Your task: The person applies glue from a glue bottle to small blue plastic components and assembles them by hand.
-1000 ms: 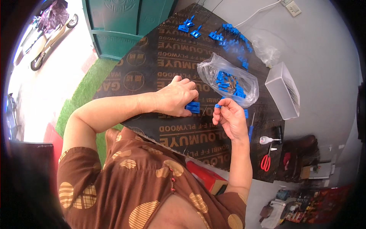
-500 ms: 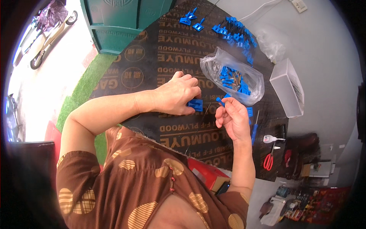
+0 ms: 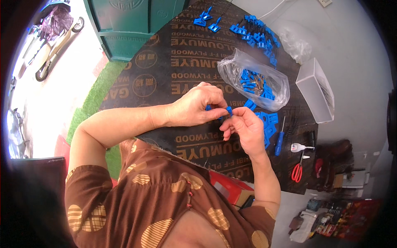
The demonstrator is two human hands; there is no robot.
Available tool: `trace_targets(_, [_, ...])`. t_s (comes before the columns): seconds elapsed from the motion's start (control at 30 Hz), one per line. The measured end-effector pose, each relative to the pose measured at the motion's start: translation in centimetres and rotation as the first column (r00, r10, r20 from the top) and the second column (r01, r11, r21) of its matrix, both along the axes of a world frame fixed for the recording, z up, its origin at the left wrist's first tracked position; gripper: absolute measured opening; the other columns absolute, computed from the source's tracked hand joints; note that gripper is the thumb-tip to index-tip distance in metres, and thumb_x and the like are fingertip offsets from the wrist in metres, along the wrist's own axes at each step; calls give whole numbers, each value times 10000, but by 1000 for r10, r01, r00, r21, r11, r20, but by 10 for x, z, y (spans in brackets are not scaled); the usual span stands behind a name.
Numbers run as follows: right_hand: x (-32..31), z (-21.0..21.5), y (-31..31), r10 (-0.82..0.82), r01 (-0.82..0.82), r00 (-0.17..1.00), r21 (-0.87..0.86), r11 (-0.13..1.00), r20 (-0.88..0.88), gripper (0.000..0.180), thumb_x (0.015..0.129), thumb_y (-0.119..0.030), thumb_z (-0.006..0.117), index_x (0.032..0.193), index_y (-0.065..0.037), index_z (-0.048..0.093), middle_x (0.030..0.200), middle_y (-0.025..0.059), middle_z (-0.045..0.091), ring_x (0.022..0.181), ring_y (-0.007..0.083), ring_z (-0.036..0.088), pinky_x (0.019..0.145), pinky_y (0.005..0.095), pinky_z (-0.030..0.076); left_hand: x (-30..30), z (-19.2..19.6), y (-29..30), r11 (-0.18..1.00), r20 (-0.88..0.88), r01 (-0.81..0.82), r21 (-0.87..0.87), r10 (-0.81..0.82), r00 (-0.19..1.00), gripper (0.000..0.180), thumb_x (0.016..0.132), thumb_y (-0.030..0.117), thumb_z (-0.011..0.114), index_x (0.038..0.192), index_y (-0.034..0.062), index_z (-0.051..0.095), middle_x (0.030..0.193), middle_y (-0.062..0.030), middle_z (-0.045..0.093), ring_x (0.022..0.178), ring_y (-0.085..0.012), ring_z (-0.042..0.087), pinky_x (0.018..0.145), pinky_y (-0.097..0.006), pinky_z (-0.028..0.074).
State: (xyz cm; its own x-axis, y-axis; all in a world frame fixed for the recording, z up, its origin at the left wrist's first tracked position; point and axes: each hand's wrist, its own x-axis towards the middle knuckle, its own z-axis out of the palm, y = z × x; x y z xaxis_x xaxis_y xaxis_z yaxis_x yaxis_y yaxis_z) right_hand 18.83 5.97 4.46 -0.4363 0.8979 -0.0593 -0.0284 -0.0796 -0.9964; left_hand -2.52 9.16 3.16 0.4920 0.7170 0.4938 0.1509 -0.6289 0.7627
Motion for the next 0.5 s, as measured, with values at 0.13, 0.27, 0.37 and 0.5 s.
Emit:
trace_targets(0.13, [-6, -11, -2, -32, 27, 999, 169, 985, 26, 120, 913, -62, 586, 999, 18, 564, 784, 37, 618, 663, 80, 576, 599, 214, 488, 3, -1, 1, 992, 2, 19, 125, -19, 1000, 60, 799, 123, 669, 796, 65, 655, 721, -50, 582, 758, -223, 574, 866, -363, 381])
trace_targets(0.27, [4, -5, 5, -2, 4, 1000, 134, 991, -12, 116, 894, -16, 586, 1004, 19, 572, 880, 78, 605, 665, 83, 535, 596, 220, 461, -1, 2, 2, 974, -72, -118, 191, 134, 988, 55, 794, 114, 662, 778, 62, 656, 721, -52, 591, 759, -223, 575, 840, -361, 377])
trace_targets(0.37, [3, 2, 5, -56, 65, 987, 52, 997, -148, 115, 882, -11, 605, 990, 23, 581, 839, 81, 613, 625, 74, 523, 557, 216, 454, -6, 1, 8, 977, -90, -130, 168, 147, 985, 67, 789, 120, 661, 776, 54, 658, 720, -52, 592, 756, -225, 577, 835, -363, 369])
trace_targets(0.5, [0, 7, 7, -110, 120, 965, 30, 992, -238, 186, 877, -7, 610, 1052, 38, 567, 819, 102, 632, 595, 87, 540, 542, 224, 468, -15, 8, 13, 987, -241, -77, 141, 110, 964, 179, 756, 210, 704, 820, 50, 656, 780, -67, 592, 828, -235, 567, 877, -384, 360])
